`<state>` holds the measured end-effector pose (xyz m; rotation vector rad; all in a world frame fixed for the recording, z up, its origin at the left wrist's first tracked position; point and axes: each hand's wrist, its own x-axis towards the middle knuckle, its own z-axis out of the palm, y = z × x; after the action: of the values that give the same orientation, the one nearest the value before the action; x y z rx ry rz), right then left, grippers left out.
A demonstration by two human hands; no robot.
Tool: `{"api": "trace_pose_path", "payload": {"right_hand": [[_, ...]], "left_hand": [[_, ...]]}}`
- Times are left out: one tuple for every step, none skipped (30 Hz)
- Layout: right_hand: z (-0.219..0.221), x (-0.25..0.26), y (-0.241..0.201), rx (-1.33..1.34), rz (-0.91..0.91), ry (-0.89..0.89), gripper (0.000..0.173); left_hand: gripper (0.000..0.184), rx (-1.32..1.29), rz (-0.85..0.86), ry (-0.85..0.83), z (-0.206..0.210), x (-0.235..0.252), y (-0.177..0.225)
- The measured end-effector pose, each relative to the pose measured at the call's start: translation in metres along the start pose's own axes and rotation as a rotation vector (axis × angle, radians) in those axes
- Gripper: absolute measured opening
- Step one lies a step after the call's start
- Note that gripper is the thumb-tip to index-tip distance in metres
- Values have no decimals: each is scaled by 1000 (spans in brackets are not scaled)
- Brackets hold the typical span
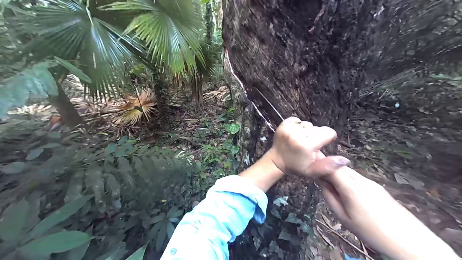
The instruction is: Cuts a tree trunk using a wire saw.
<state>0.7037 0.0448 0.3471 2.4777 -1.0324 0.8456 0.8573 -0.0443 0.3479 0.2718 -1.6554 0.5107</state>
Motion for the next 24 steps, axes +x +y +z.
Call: {"api": "trace_pose_path", "payload": {"right_hand": [[11,8,3,7,-2,46,25],[19,18,4,17,15,41,25],[24,27,5,44,52,-10,25],[28,35,7,64,93,-64,25],[35,38,10,75,116,-91,26],[40,35,13,88,124,-96,26],[44,25,16,94,116,-74,25],[48,13,18,93,98,-28,22],[51,3,20,83,80,19,20],[53,-3,23,63,60,59,19],[54,-4,25,52,55,62,19],[53,1,23,55,79,15,21],[48,11,20,62,144,-101,26],[41,23,18,70,235,-272,35],[40,32,20,65,282,-382,40],[43,32,25,56,294,-419,41],[50,23,30,49,272,-356,38],[58,10,36,43,235,-244,32],[70,-3,42,21,172,-98,23],[77,-10,48,0,126,-2,19],[80,-12,52,-16,94,42,19],[80,-9,54,-21,77,51,20],[81,-3,56,-20,70,46,21],[85,4,59,-21,65,44,22]], "left_hand": [[71,21,23,-14,-2,1,-10],[72,50,37,-24,-2,1,-23],[73,80,41,-28,-2,-1,-35],[74,105,41,-23,0,-4,-46],[75,131,41,-16,3,-8,-52],[75,153,39,-13,7,-13,-53],[76,161,36,-21,12,-18,-47],[77,162,39,-36,15,-23,-39],[77,156,49,-45,18,-27,-31],[78,152,65,-41,21,-29,-27],[78,148,68,-33,22,-30,-27],[80,148,61,-26,22,-31,-30],[79,154,58,-17,21,-32,-37],[80,173,66,-2,22,-32,-45],[79,193,80,23,26,-35,-53],[79,212,83,45,32,-39,-55],[78,223,77,56,38,-45,-51],[79,222,71,51,44,-51,-44],[79,224,79,44,48,-54,-37],[79,232,84,39,50,-55,-32],[78,240,88,49,52,-55,-32],[78,246,86,67,54,-55,-35],[78,260,85,82,53,-55,-41],[77,280,86,90,53,-55,-48]]}}
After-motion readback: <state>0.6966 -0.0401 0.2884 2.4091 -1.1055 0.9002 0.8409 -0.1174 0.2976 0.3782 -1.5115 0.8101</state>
